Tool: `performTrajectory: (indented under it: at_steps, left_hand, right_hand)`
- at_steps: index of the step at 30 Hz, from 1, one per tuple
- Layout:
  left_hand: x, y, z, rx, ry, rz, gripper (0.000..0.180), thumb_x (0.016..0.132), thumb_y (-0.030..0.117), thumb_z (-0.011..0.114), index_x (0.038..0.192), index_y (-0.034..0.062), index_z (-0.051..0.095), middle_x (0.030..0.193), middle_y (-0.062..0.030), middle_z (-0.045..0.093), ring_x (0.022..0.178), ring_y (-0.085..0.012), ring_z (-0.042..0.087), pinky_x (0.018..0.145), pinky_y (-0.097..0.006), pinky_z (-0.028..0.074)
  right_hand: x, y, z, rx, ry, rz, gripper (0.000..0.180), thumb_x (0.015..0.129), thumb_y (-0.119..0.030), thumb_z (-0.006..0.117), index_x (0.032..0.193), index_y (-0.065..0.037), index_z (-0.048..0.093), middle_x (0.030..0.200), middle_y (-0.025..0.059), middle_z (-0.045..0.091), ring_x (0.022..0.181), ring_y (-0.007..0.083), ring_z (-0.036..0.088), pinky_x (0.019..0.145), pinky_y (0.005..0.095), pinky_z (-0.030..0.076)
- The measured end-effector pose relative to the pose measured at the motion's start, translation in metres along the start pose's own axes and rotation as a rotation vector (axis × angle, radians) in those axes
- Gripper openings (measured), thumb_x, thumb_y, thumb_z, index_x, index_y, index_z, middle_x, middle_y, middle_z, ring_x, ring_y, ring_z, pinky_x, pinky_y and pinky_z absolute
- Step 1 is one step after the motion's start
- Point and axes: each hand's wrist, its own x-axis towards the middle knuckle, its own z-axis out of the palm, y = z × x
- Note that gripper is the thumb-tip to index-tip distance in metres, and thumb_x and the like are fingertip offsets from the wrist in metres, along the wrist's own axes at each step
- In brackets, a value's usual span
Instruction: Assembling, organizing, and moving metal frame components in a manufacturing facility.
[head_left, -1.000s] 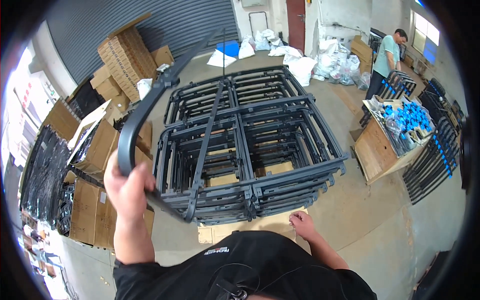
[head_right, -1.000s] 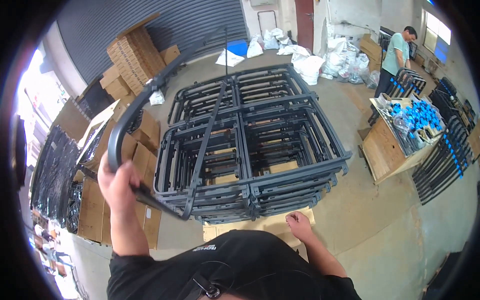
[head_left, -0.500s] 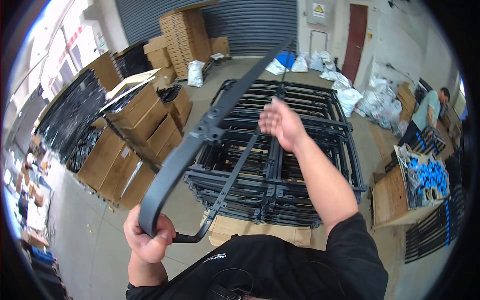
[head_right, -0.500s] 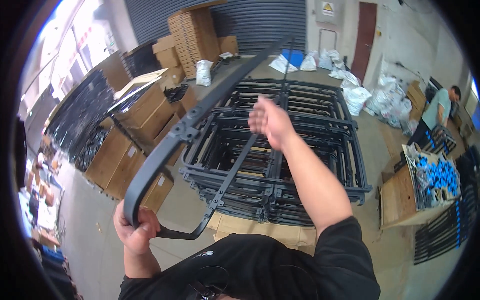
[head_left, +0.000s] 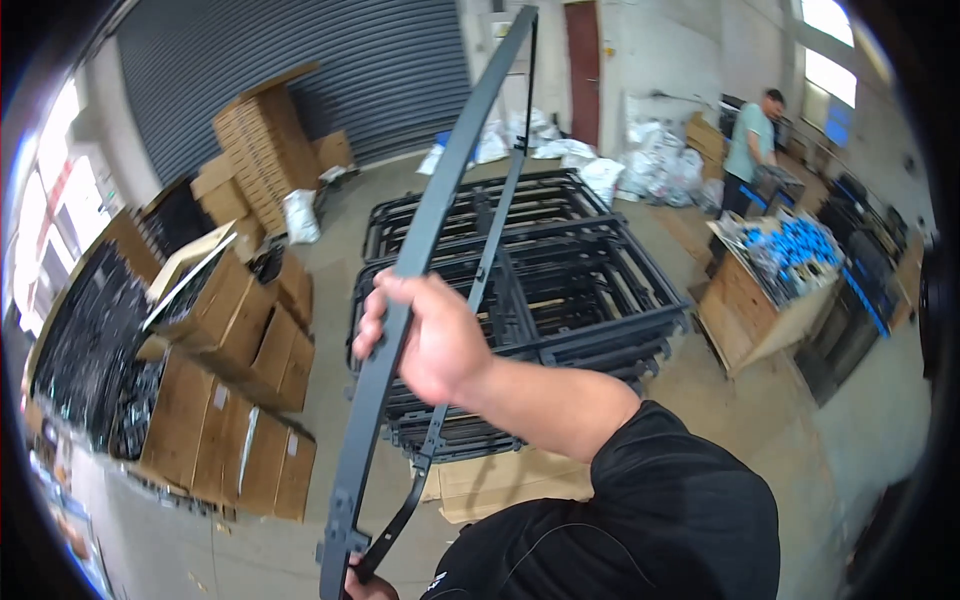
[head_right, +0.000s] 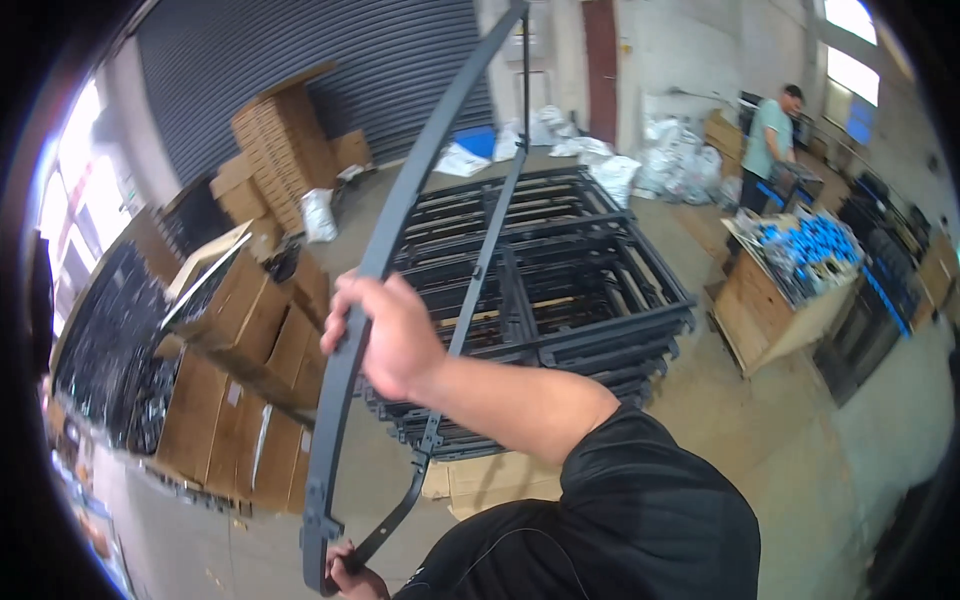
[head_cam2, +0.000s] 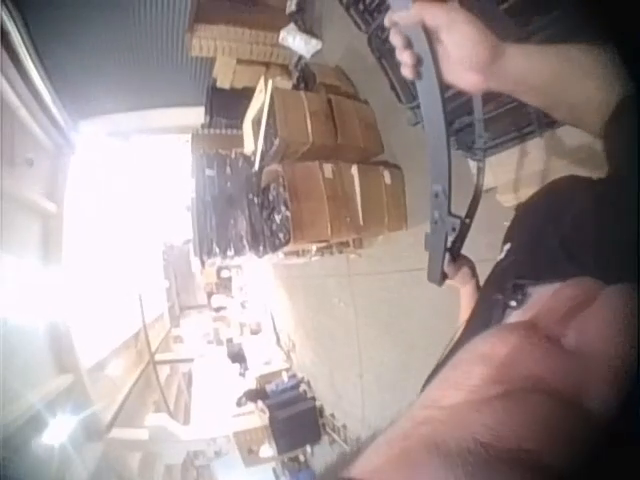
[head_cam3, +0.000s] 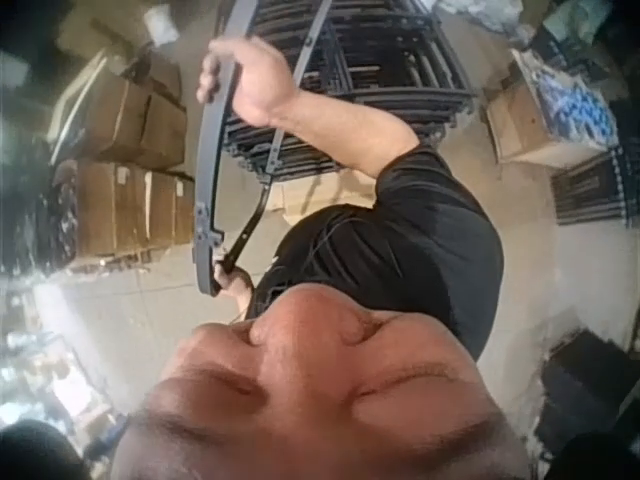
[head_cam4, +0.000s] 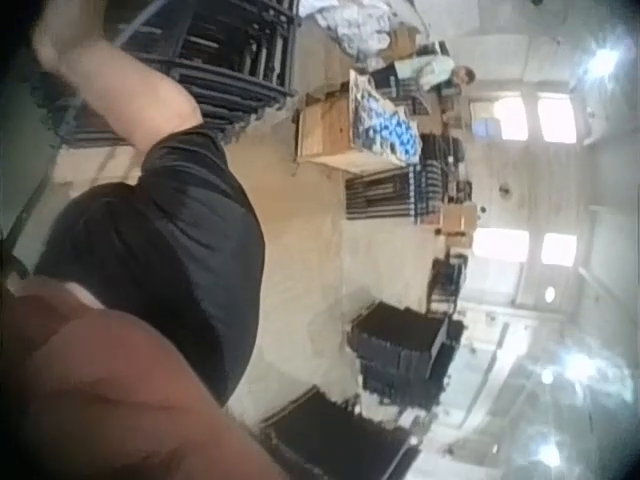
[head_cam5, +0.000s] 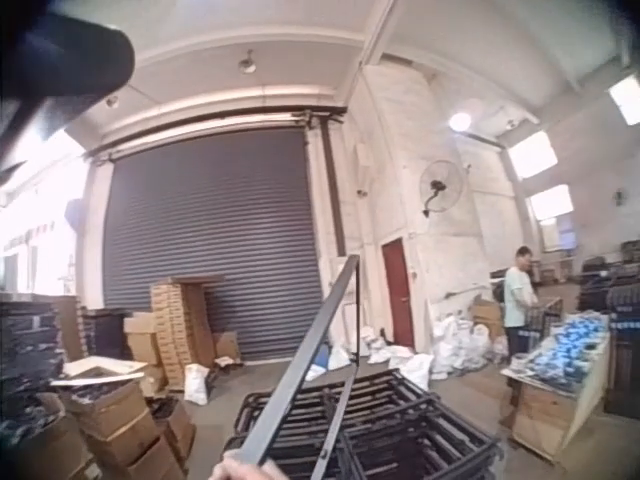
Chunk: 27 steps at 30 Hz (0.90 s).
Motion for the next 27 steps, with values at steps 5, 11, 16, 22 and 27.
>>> performTrajectory:
  at_steps: [5, 11, 16, 22, 27]
  left_hand:
    - [0.059, 0.037, 0.033, -0.16, -0.195, 0.004, 0.028, 0.089, 0.034, 0.065, 0.095, 0.0068, 0.068, 0.095, -0.0128, 0.069, 0.095, -0.0292, 0.067, 0.09, -0.049, 0.052]
    - [0.056, 0.082, 0.163, -0.27, -0.529, 0.019, 0.025, 0.095, 0.024, 0.064, 0.112, 0.0058, 0.065, 0.096, -0.0107, 0.063, 0.093, -0.0246, 0.059, 0.089, -0.043, 0.051]
    - [0.041, -0.009, 0.193, 0.189, -0.743, -0.028, 0.019, 0.096, 0.019, 0.063, 0.094, 0.0051, 0.05, 0.064, -0.0027, 0.05, 0.061, -0.0148, 0.051, 0.065, -0.032, 0.046]
    - [-0.111, -0.065, 0.303, 0.135, -0.856, -0.42, 0.013, 0.093, 0.007, 0.062, 0.088, 0.0088, 0.05, 0.061, 0.0028, 0.044, 0.049, -0.0064, 0.041, 0.046, -0.024, 0.033]
    - [-0.296, -0.102, 0.406, 0.084, -1.131, -0.43, 0.017, 0.091, 0.005, 0.066, 0.079, 0.0112, 0.056, 0.072, 0.0033, 0.052, 0.061, -0.0057, 0.047, 0.057, -0.023, 0.038]
  right_hand:
    - [-0.07, -0.007, 0.042, -0.078, -0.068, -0.224, 0.022, 0.098, -0.011, 0.055, 0.118, -0.007, 0.046, 0.097, 0.0108, 0.057, 0.085, 0.0235, 0.059, 0.083, 0.0488, 0.051]
    - [-0.134, -0.076, 0.067, -0.184, -0.037, -0.621, 0.025, 0.095, -0.007, 0.051, 0.118, -0.006, 0.042, 0.095, 0.0138, 0.057, 0.088, 0.0286, 0.06, 0.088, 0.0505, 0.051]
    - [-0.201, -0.156, 0.025, -0.221, 0.192, -0.851, 0.008, 0.094, -0.015, 0.059, 0.096, -0.007, 0.057, 0.087, 0.0076, 0.061, 0.086, 0.0236, 0.061, 0.087, 0.0509, 0.051]
    - [-0.369, -0.27, -0.058, -0.153, 0.618, -1.155, 0.017, 0.09, -0.022, 0.063, 0.089, -0.008, 0.053, 0.083, 0.0072, 0.056, 0.08, 0.0246, 0.056, 0.087, 0.0481, 0.05]
    - [-0.574, -0.383, -0.11, -0.108, 0.879, -1.405, 0.018, 0.089, -0.02, 0.061, 0.091, -0.006, 0.05, 0.083, 0.0093, 0.052, 0.079, 0.0253, 0.052, 0.082, 0.0464, 0.049]
